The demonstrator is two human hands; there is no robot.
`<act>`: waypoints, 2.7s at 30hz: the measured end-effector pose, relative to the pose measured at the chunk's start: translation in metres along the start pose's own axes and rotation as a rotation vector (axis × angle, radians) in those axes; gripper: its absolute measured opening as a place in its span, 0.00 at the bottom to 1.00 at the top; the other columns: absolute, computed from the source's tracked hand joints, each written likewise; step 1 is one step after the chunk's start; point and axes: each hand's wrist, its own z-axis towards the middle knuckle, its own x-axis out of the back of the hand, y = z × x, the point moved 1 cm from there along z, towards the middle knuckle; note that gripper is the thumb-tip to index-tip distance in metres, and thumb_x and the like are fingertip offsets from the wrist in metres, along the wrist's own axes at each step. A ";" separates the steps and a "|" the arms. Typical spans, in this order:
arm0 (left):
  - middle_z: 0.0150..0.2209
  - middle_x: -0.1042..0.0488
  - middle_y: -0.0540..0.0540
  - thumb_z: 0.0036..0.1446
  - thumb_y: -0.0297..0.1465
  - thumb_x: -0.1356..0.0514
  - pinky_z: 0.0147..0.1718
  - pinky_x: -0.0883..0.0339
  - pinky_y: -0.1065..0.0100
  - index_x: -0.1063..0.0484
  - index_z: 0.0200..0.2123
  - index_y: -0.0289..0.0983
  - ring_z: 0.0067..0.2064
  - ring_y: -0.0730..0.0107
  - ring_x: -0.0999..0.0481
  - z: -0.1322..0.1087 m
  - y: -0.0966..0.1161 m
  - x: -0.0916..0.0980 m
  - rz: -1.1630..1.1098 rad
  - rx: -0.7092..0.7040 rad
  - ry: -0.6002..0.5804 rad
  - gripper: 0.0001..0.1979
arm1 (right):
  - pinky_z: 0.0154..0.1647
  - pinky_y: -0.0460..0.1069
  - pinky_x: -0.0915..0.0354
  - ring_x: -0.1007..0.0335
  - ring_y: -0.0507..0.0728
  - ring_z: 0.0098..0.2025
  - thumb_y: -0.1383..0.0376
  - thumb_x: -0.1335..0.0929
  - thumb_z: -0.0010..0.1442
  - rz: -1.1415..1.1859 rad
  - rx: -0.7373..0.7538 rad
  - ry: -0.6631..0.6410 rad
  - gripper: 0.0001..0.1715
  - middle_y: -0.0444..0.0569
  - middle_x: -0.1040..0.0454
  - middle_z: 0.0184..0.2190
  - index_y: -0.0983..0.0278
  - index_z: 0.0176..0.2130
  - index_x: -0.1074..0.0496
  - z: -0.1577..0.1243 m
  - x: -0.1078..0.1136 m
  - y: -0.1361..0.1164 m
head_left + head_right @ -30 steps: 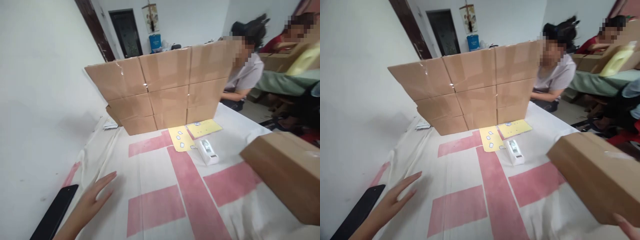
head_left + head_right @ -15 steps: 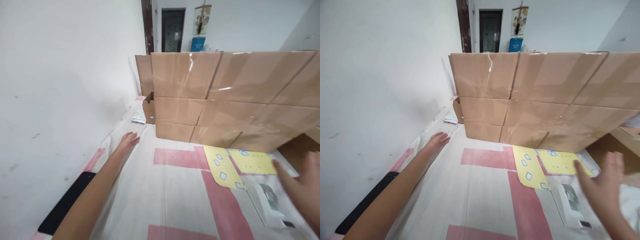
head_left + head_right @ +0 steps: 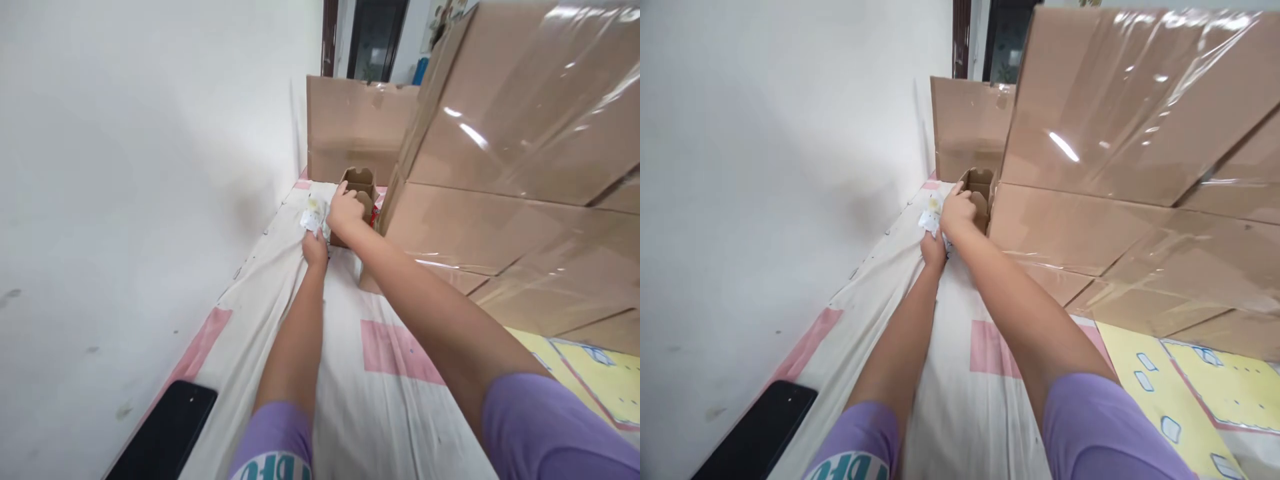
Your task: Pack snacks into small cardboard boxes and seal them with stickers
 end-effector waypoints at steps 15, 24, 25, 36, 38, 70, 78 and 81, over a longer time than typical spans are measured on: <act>0.44 0.23 0.44 0.50 0.37 0.30 0.49 0.27 0.61 0.32 0.49 0.40 0.47 0.62 0.21 -0.164 0.080 0.266 -0.319 -0.291 0.345 0.24 | 0.24 0.49 0.50 0.32 0.56 0.28 0.49 0.36 0.67 0.199 0.764 0.263 0.19 0.48 0.25 0.33 0.62 0.39 0.33 -0.257 0.093 0.096; 0.50 0.23 0.50 0.60 0.50 0.39 0.61 0.34 0.53 0.29 0.44 0.47 0.59 0.61 0.26 -0.318 0.263 0.340 -0.423 -0.779 0.103 0.16 | 0.25 0.48 0.44 0.40 0.51 0.21 0.58 0.33 0.61 0.620 0.659 0.454 0.10 0.43 0.30 0.27 0.60 0.38 0.37 -0.424 0.092 0.224; 0.48 0.22 0.50 0.59 0.50 0.36 0.57 0.31 0.51 0.28 0.44 0.47 0.57 0.59 0.24 -0.337 0.279 0.332 -0.320 -0.853 0.087 0.17 | 0.25 0.48 0.44 0.40 0.52 0.22 0.58 0.34 0.61 0.632 0.653 0.466 0.10 0.44 0.30 0.28 0.60 0.38 0.37 -0.436 0.089 0.227; 0.38 0.23 0.47 0.59 0.41 0.40 0.38 0.31 0.67 0.28 0.44 0.40 0.40 0.62 0.23 -0.401 0.272 0.201 0.648 -0.606 -1.204 0.14 | 0.26 0.47 0.44 0.40 0.51 0.22 0.65 0.35 0.62 0.786 0.673 0.656 0.10 0.41 0.34 0.23 0.59 0.30 0.41 -0.460 0.080 0.259; 0.39 0.23 0.48 0.59 0.39 0.40 0.39 0.32 0.67 0.29 0.44 0.40 0.40 0.62 0.24 -0.398 0.280 0.207 0.717 -0.659 -1.185 0.12 | 0.26 0.47 0.45 0.40 0.51 0.23 0.65 0.35 0.62 0.764 0.668 0.657 0.09 0.41 0.33 0.23 0.60 0.30 0.41 -0.460 0.080 0.260; 0.43 0.22 0.42 0.57 0.21 0.45 0.36 0.35 0.61 0.27 0.55 0.49 0.37 0.58 0.21 -0.471 0.320 0.216 1.390 -1.287 -0.826 0.26 | 0.25 0.50 0.48 0.42 0.55 0.20 0.64 0.45 0.66 0.719 0.574 0.729 0.12 0.42 0.37 0.19 0.60 0.33 0.39 -0.463 0.084 0.260; 0.50 0.20 0.51 0.60 0.27 0.46 0.41 0.32 0.66 0.25 0.55 0.58 0.44 0.61 0.21 -0.420 0.329 0.209 0.972 -0.868 -1.116 0.25 | 0.25 0.50 0.48 0.41 0.55 0.20 0.63 0.42 0.65 0.689 0.606 0.760 0.08 0.42 0.36 0.19 0.60 0.33 0.39 -0.468 0.094 0.261; 0.54 0.21 0.53 0.61 0.33 0.42 0.45 0.29 0.67 0.27 0.58 0.56 0.48 0.61 0.21 -0.395 0.328 0.219 0.650 -0.680 -1.178 0.23 | 0.25 0.50 0.48 0.41 0.55 0.19 0.64 0.42 0.64 0.676 0.596 0.751 0.07 0.42 0.36 0.19 0.59 0.33 0.39 -0.464 0.096 0.268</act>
